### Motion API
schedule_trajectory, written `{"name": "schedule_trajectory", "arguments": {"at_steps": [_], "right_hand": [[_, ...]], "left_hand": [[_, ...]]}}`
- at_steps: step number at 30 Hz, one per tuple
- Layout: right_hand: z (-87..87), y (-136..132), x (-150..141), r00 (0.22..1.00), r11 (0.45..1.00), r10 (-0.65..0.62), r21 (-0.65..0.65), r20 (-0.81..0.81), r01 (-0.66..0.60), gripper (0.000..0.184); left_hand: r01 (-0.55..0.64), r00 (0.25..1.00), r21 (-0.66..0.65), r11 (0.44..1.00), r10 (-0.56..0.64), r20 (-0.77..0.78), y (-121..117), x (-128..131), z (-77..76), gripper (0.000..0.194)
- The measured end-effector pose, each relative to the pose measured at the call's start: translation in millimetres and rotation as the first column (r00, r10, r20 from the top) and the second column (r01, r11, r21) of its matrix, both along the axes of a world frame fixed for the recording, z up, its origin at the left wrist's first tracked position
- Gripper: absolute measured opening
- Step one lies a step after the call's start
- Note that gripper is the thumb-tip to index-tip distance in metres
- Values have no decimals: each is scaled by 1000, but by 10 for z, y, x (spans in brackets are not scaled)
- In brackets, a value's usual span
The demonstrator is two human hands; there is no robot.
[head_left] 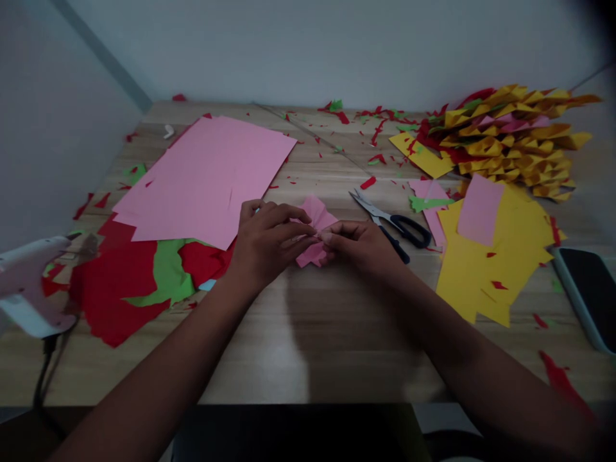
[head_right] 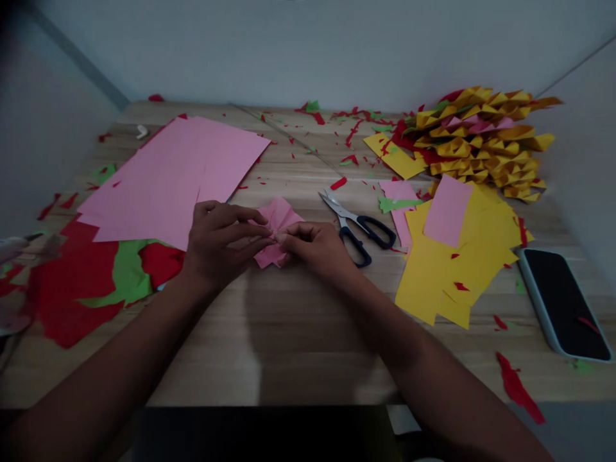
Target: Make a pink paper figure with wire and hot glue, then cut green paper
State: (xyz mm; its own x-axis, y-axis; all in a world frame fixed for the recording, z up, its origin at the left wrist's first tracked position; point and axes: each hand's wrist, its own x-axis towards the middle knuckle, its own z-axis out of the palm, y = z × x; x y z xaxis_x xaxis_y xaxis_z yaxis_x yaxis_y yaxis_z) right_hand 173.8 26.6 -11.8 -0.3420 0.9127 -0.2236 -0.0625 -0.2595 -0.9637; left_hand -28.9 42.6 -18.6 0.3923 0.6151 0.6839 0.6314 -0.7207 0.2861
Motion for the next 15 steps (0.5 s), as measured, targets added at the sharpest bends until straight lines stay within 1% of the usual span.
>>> {"name": "schedule_trajectory", "arguments": {"at_steps": [4, 9, 15], "right_hand": [[8, 6, 8, 1000, 1000, 7, 9, 25, -7, 27], [20, 15, 19, 999, 997, 34, -64, 22, -33, 28], [20, 13, 10, 1000, 995, 22, -96, -22, -24, 28]], "left_hand": [[32, 999, 45, 998, -32, -7, 3, -13, -9, 7], [78, 995, 89, 993, -72, -68, 2, -54, 17, 7], [96, 987, 125, 988, -79, -140, 4, -73, 74, 10]]}}
